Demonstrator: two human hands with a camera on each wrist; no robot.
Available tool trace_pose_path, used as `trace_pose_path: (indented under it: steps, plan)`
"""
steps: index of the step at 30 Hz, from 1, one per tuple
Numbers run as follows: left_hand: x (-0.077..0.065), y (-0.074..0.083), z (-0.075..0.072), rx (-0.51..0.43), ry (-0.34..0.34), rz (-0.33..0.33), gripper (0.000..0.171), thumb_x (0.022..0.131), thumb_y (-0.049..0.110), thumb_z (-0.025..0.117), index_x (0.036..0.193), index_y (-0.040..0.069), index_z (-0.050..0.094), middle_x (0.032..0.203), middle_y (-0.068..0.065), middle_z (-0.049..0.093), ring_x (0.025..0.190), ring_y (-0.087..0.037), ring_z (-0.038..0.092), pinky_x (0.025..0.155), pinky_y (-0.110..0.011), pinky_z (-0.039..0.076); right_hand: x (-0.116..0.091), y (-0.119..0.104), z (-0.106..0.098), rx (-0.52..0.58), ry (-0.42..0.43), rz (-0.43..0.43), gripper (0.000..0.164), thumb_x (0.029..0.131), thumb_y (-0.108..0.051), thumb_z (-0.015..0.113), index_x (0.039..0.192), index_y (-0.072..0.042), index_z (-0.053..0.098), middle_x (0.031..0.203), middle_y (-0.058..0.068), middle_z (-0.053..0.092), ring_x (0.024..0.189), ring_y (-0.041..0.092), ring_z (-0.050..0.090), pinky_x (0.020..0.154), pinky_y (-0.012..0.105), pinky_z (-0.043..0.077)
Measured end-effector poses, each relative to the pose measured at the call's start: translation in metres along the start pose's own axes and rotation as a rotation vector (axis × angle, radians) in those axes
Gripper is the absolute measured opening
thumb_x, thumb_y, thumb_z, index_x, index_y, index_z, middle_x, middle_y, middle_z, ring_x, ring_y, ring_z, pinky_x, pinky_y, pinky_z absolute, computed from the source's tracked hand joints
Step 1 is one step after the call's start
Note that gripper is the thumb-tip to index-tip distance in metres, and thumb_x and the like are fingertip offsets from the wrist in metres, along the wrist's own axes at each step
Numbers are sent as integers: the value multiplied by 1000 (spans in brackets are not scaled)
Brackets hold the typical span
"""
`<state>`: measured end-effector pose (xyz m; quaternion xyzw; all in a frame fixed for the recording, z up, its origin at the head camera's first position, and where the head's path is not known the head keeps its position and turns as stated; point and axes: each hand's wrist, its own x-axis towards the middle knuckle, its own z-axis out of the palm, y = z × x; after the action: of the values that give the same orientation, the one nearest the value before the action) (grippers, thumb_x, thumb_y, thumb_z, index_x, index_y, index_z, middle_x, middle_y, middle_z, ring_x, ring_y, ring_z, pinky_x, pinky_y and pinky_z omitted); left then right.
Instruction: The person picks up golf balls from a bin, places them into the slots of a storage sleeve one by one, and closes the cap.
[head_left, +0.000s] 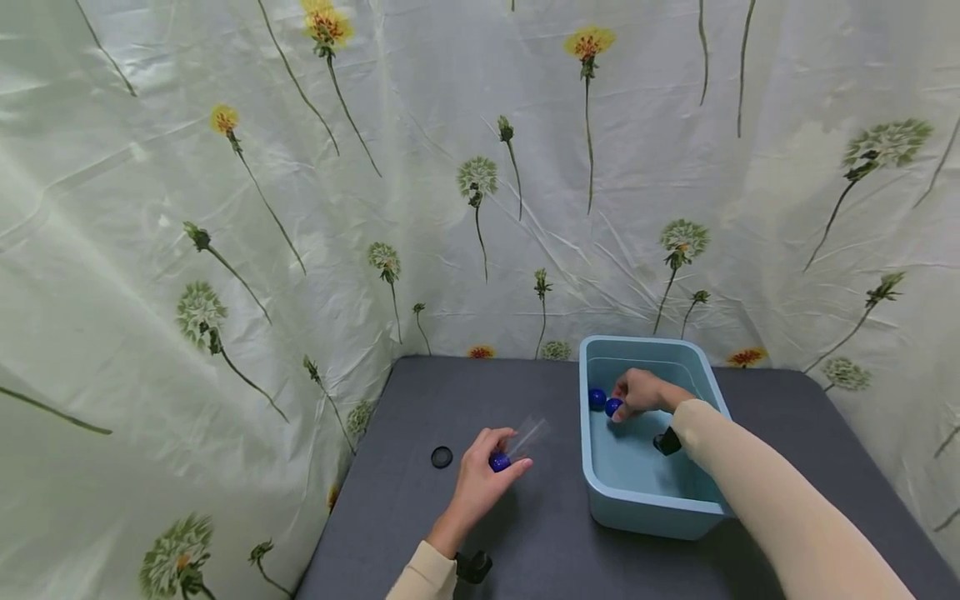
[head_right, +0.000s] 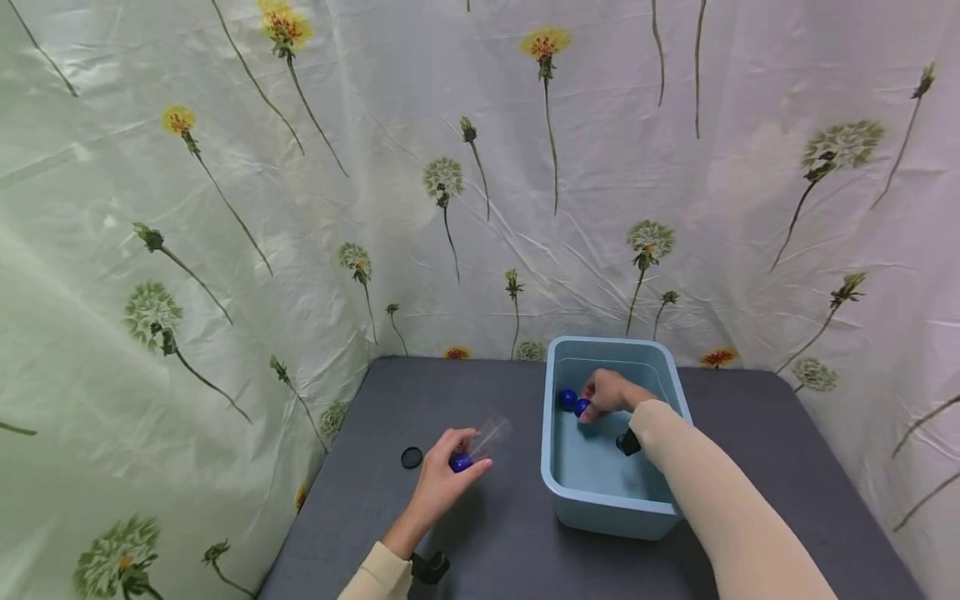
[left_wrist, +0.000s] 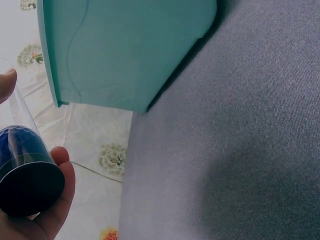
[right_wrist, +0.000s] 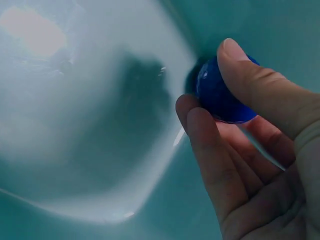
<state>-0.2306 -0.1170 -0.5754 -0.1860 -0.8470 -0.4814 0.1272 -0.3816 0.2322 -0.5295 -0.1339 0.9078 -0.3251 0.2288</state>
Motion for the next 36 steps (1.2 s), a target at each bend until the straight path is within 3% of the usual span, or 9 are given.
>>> trace_pose_path:
  steps: [5,13,18,25,31,36]
  plan:
    - [1,4,3,-7,-2,23,47,88,47,76,128,26,62,102,5,55,88,-12,52,73,-28,50,-9,-12,-10,3,-5,-98,52,78,-8,86,122,10,66,99,16,71,80,17,66,71,34,56]
    - [5,9,4,-22,-3,32,51,88,47,76,129,18,63,104,-2,57,90,-13,52,75,-29,51,-24,-27,-23,-12,55,-196,51,77,-13,88,120,5,69,101,11,73,87,20,67,75,37,55]
    - [4,11,3,-32,-10,31,54,89,46,76,129,12,63,106,-12,58,90,-14,52,75,-29,50,-40,-35,-28,9,80,-207,49,76,-17,89,119,-2,71,102,7,72,89,19,67,75,38,55]
    - [1,14,4,-32,-3,34,52,89,44,76,129,15,63,106,-6,58,91,-13,53,76,-29,52,-63,-48,-30,-24,118,-246,48,79,-21,88,121,-5,70,108,7,70,91,20,66,76,39,55]
    - [1,16,5,-37,-11,39,48,89,44,76,129,22,62,107,-11,58,92,-13,53,77,-29,51,-81,-65,-23,-3,114,-293,51,81,-26,87,124,-6,70,112,7,69,92,19,66,75,36,56]
    - [-1,18,7,-42,-15,43,46,90,43,76,129,26,61,106,-5,57,91,-13,53,76,-29,52,-92,-77,-14,9,106,-353,49,82,-28,86,124,-9,70,116,6,67,94,22,64,75,36,57]
